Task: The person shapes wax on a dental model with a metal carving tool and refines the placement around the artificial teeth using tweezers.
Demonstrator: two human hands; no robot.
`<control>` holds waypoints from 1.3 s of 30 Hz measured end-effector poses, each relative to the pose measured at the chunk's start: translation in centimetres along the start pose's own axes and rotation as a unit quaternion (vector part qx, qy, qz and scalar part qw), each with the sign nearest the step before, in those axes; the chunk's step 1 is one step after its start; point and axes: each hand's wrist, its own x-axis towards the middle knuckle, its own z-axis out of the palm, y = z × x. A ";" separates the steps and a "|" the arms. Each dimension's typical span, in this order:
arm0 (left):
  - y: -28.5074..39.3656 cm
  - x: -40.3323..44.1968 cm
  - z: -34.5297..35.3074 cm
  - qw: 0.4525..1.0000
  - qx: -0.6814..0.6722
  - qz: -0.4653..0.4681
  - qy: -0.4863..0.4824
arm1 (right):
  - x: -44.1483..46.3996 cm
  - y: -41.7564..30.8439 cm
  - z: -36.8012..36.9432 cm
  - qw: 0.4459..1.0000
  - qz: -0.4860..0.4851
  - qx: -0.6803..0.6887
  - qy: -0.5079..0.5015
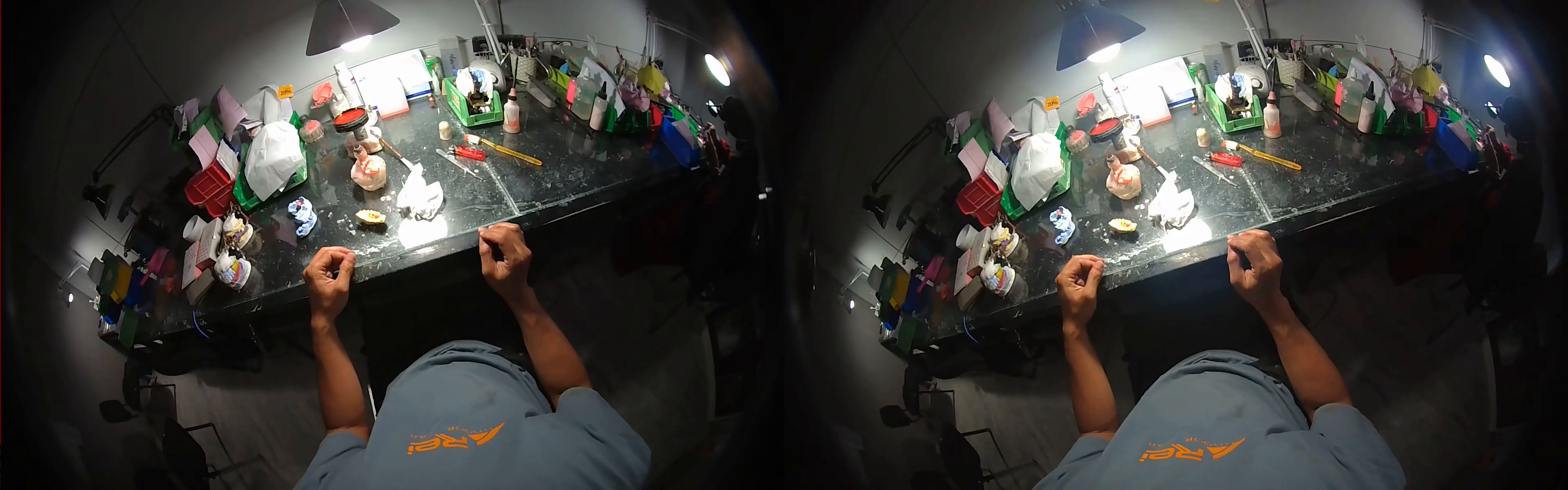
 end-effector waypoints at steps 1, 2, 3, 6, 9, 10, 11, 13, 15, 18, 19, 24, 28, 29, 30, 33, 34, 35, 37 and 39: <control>-0.4 0.1 0.1 1.000 -0.010 -0.004 0.006 | -0.1 0.1 0.0 1.000 0.001 0.000 -0.001; -0.6 0.1 0.1 1.000 -0.020 -0.007 0.013 | -0.1 0.1 0.0 1.000 0.002 0.001 -0.001; -0.5 0.1 0.1 0.999 -0.025 -0.024 0.013 | -0.1 0.1 0.0 1.000 0.001 0.000 0.000; -0.3 0.0 0.0 0.998 -0.032 -0.057 0.007 | -0.2 0.1 0.1 1.000 0.001 -0.002 0.000; -0.3 -0.2 0.0 0.998 -0.039 -0.052 -0.014 | -0.2 0.2 0.1 1.000 0.001 -0.003 -0.001; -0.5 -0.3 -0.1 0.997 -0.053 -0.047 -0.023 | -0.2 0.2 0.1 1.000 0.001 -0.005 0.000; -0.6 -0.3 -0.1 0.996 -0.068 -0.042 -0.032 | -0.2 0.2 0.1 1.000 0.002 -0.007 0.000; 0.4 -0.2 0.0 0.997 -0.070 -0.004 -0.030 | -0.3 0.3 0.1 1.000 0.009 0.003 -0.008; 0.8 -0.2 0.0 0.996 -0.075 0.027 -0.026 | -0.4 0.2 0.0 1.000 0.013 -0.010 -0.024; 0.7 -0.2 0.0 0.994 -0.089 0.059 -0.019 | 0.3 -1.2 -0.7 0.996 0.014 -0.065 -0.061; 0.6 -0.3 0.1 0.993 -0.094 0.064 -0.016 | 0.6 -2.0 -0.9 0.994 0.015 -0.084 -0.075; 1.6 -0.9 1.4 0.988 0.139 0.061 -0.008 | -0.9 -2.3 -0.6 0.960 0.011 -0.195 -0.203; 0.8 -3.6 5.1 0.934 0.336 0.086 0.082 | -2.0 -1.3 0.0 0.973 -0.003 -0.168 -0.158; 0.7 -4.5 5.7 0.926 0.349 0.101 0.102 | -2.1 -1.2 0.1 0.975 -0.006 -0.164 -0.152; 0.6 -5.4 6.3 0.917 0.361 0.115 0.122 | -2.2 -1.0 0.1 0.976 -0.008 -0.160 -0.147; 0.2 -7.1 7.0 0.916 0.368 0.107 0.121 | -2.2 -1.0 0.0 0.978 -0.007 -0.156 -0.141; 0.1 -7.4 6.9 0.917 0.366 0.104 0.118 | -2.1 -1.1 0.0 0.978 -0.006 -0.155 -0.141; -0.5 -7.5 6.7 0.914 0.376 0.105 0.109 | -2.2 -1.1 0.1 0.978 -0.007 -0.155 -0.141; -0.5 -7.6 6.5 0.913 0.380 0.107 0.107 | -2.1 -1.1 0.1 0.978 -0.010 -0.158 -0.137; -0.6 -7.5 6.5 0.912 0.378 0.115 0.108 | -2.2 -1.1 0.2 0.978 -0.012 -0.156 -0.135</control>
